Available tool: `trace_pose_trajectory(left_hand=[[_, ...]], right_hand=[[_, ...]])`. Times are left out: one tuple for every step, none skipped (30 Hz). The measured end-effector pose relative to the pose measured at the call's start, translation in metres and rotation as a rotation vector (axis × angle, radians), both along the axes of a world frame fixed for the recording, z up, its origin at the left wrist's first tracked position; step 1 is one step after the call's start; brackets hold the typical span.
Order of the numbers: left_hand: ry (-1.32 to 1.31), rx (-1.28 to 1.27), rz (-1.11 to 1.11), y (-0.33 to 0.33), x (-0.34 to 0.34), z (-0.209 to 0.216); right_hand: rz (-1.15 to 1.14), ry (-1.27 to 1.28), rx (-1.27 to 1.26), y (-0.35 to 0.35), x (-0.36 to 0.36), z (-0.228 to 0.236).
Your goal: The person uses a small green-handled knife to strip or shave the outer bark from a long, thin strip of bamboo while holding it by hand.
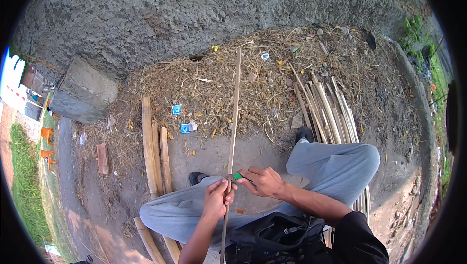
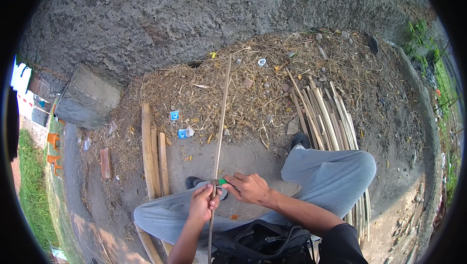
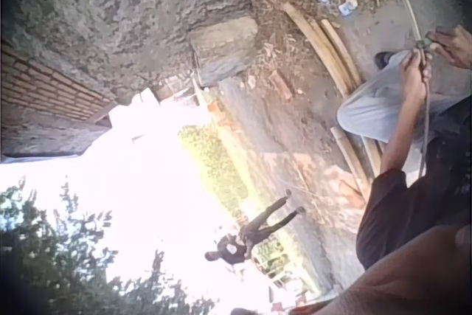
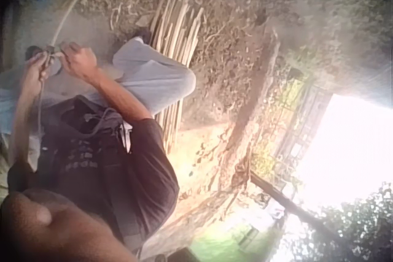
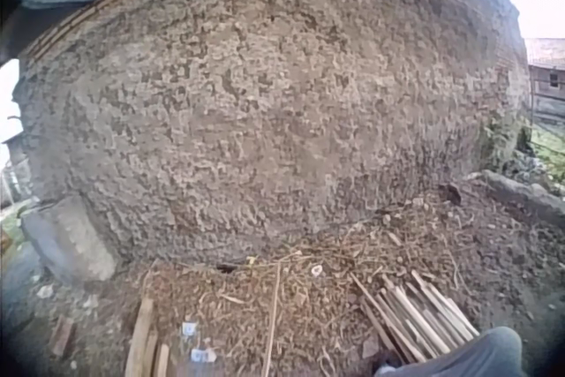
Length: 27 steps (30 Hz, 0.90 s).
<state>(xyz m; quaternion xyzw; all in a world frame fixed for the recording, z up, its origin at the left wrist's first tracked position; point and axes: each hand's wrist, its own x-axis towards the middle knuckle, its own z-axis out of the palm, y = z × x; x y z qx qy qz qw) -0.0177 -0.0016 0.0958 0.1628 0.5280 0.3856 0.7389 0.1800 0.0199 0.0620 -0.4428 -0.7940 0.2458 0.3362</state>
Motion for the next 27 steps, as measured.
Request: trace_pose_trajectory(left_hand=[[-0.04, 0.004, 0.013, 0.001, 0.001, -0.001], [-0.08, 0.008, 0.026, 0.001, 0.001, -0.003], [-0.081, 0.008, 0.026, 0.002, 0.0, -0.005], [-0.155, 0.0, 0.021, 0.002, -0.002, -0.01], [-0.229, -0.008, 0.017, 0.002, -0.004, -0.014], [-0.23, -0.01, 0.017, 0.002, -0.006, -0.018], [-0.292, -0.033, 0.022, 0.001, -0.008, -0.021], [-0.354, -0.056, 0.028, 0.001, -0.009, -0.023], [-0.355, -0.059, 0.027, 0.0, -0.008, -0.024], [-0.349, -0.056, 0.022, 0.0, -0.008, -0.023], [-0.343, -0.053, 0.018, 0.0, -0.007, -0.024], [-0.343, -0.054, 0.018, 0.0, -0.007, -0.024], [-0.334, -0.054, 0.014, 0.0, -0.006, -0.024], [-0.324, -0.055, 0.01, 0.0, -0.005, -0.024], [-0.323, -0.057, 0.011, 0.0, -0.006, -0.024], [-0.339, -0.059, 0.005, 0.0, -0.007, -0.025], [-0.354, -0.061, -0.003, -0.001, -0.007, -0.026], [-0.353, -0.061, -0.002, -0.001, -0.007, -0.026], [-0.368, -0.072, -0.023, -0.003, -0.006, -0.025], [-0.382, -0.082, -0.044, -0.005, -0.005, -0.024], [-0.383, -0.083, -0.044, -0.007, -0.003, -0.025], [-0.353, -0.072, -0.061, -0.01, -0.002, -0.025], [-0.323, -0.061, -0.078, -0.012, -0.001, -0.024], [-0.325, -0.061, -0.083, -0.012, -0.001, -0.022], [-0.291, -0.05, -0.09, -0.012, -0.003, -0.02], [-0.258, -0.038, -0.097, -0.011, -0.004, -0.017], [-0.259, -0.038, -0.1, -0.011, -0.005, -0.014]], right_hand=[[0.001, -0.001, 0.0, -0.001, 0.0, 0.0], [-0.004, -0.018, -0.002, -0.002, 0.0, 0.0], [-0.009, -0.034, -0.002, -0.003, 0.0, 0.001], [-0.009, -0.036, -0.002, -0.002, 0.0, 0.0], [-0.012, -0.017, 0.04, 0.0, 0.001, -0.001], [-0.013, 0.003, 0.08, 0.001, 0.0, -0.003], [-0.013, 0.002, 0.078, 0.0, -0.001, -0.003], [-0.018, -0.011, 0.103, -0.001, -0.002, -0.002], [-0.024, -0.025, 0.128, -0.002, -0.002, -0.001], [-0.024, -0.026, 0.125, -0.002, -0.002, -0.003], [-0.037, -0.036, 0.156, -0.002, -0.003, -0.005], [-0.049, -0.045, 0.189, -0.001, -0.003, -0.006], [-0.049, -0.046, 0.188, -0.002, -0.003, -0.006], [-0.053, -0.05, 0.201, -0.003, -0.002, -0.006], [-0.057, -0.052, 0.215, -0.003, -0.003, -0.007], [-0.057, -0.052, 0.213, -0.003, -0.003, -0.006], [-0.065, -0.07, 0.231, -0.003, -0.003, -0.006], [-0.072, -0.087, 0.251, -0.002, -0.003, -0.005], [-0.072, -0.086, 0.25, 0.002, -0.001, -0.005], [-0.124, -0.104, 0.237, 0.007, 0.002, -0.006], [-0.175, -0.124, 0.224, 0.011, 0.005, -0.006], [-0.175, -0.126, 0.224, 0.011, 0.006, -0.006], [-0.174, -0.118, 0.217, 0.011, 0.006, -0.006], [-0.177, -0.111, 0.21, 0.012, 0.007, -0.006], [-0.181, -0.113, 0.211, 0.013, 0.007, -0.005], [-0.181, -0.106, 0.21, 0.014, 0.006, -0.002], [-0.18, -0.099, 0.21, 0.014, 0.006, 0.0]])
